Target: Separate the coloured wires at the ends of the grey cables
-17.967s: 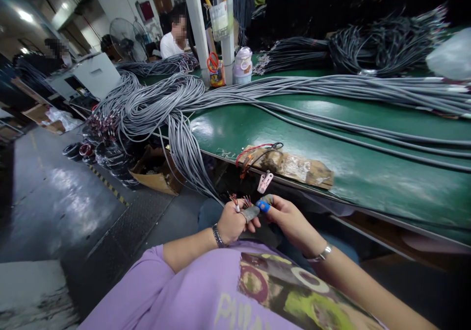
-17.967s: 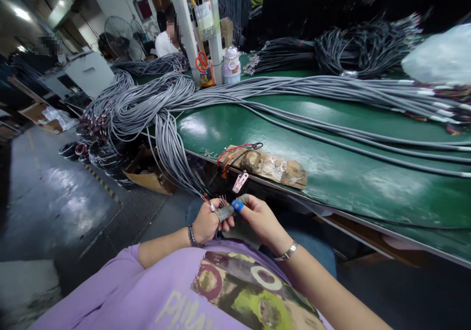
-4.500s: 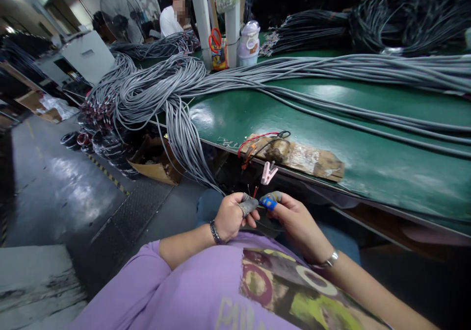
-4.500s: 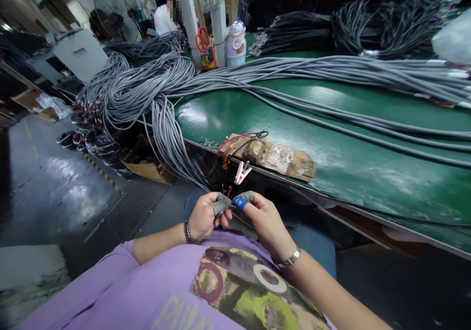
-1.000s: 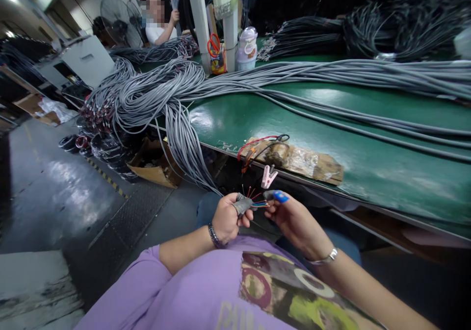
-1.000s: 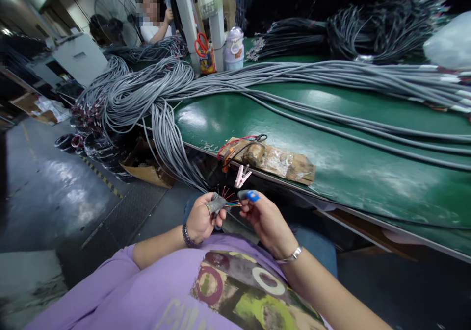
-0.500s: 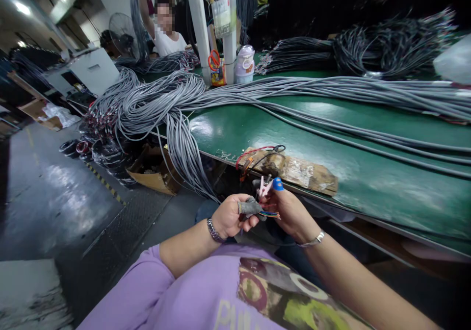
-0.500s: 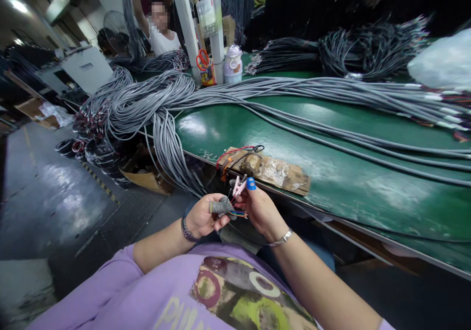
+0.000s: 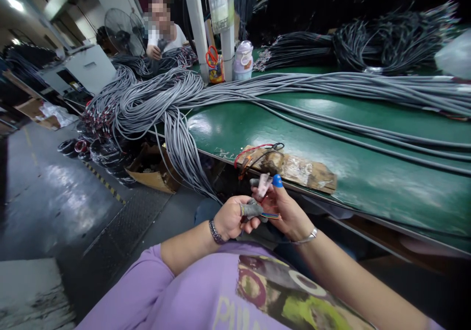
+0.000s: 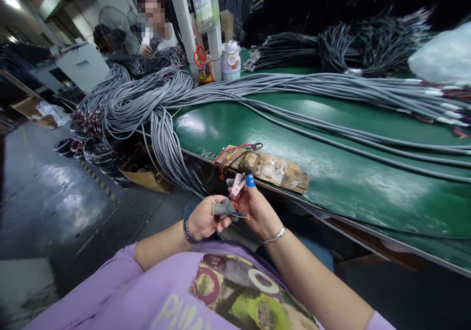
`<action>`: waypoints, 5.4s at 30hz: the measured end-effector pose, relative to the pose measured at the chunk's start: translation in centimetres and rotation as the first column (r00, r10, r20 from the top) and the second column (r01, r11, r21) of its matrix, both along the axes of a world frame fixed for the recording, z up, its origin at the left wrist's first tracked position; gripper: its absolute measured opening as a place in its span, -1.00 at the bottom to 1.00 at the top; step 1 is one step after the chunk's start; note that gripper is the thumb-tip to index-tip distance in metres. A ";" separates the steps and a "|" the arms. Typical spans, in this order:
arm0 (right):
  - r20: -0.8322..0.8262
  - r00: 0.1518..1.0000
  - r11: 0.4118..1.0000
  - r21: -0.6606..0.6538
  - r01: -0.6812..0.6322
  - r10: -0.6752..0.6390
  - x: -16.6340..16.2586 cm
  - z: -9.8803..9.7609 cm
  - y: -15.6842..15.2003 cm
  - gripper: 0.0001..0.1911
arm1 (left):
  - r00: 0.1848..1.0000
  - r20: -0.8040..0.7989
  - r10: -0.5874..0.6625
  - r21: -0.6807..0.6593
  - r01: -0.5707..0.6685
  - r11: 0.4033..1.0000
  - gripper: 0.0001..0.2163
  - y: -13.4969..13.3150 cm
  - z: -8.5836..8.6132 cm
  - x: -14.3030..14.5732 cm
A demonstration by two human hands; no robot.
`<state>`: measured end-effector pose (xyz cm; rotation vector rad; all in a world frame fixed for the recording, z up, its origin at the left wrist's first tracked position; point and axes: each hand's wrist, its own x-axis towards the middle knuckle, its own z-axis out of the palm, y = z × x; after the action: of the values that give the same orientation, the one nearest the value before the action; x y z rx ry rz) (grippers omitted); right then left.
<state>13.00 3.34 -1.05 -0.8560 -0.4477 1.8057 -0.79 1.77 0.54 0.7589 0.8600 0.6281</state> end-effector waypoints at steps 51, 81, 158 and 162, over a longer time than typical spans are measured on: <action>0.031 1.000 1.000 0.017 -0.001 0.001 0.8 0.8 -0.3 -0.68 | 0.944 0.065 0.324 -0.018 -0.324 0.946 -0.67 -2.3 0.6 1.1; -0.206 0.978 1.000 0.019 0.024 -0.019 -0.5 -1.1 0.9 -0.51 | 0.941 0.071 0.329 -0.030 -0.328 0.944 -0.67 -2.1 -0.6 1.7; 0.427 0.900 0.946 0.249 -0.205 0.083 0.7 0.7 -3.9 -0.68 | 0.967 -0.226 0.118 0.348 -0.032 0.937 -0.64 -2.6 -1.8 -0.8; 0.480 0.877 0.962 0.236 -0.139 0.009 0.6 0.3 -3.8 -0.64 | 0.959 -0.090 0.269 0.213 -0.245 0.946 -0.58 -2.7 -2.5 -0.3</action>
<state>13.56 -0.45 -0.71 -1.1042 -1.0294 1.5442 -1.13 -0.91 -1.95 0.8788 1.0254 0.9196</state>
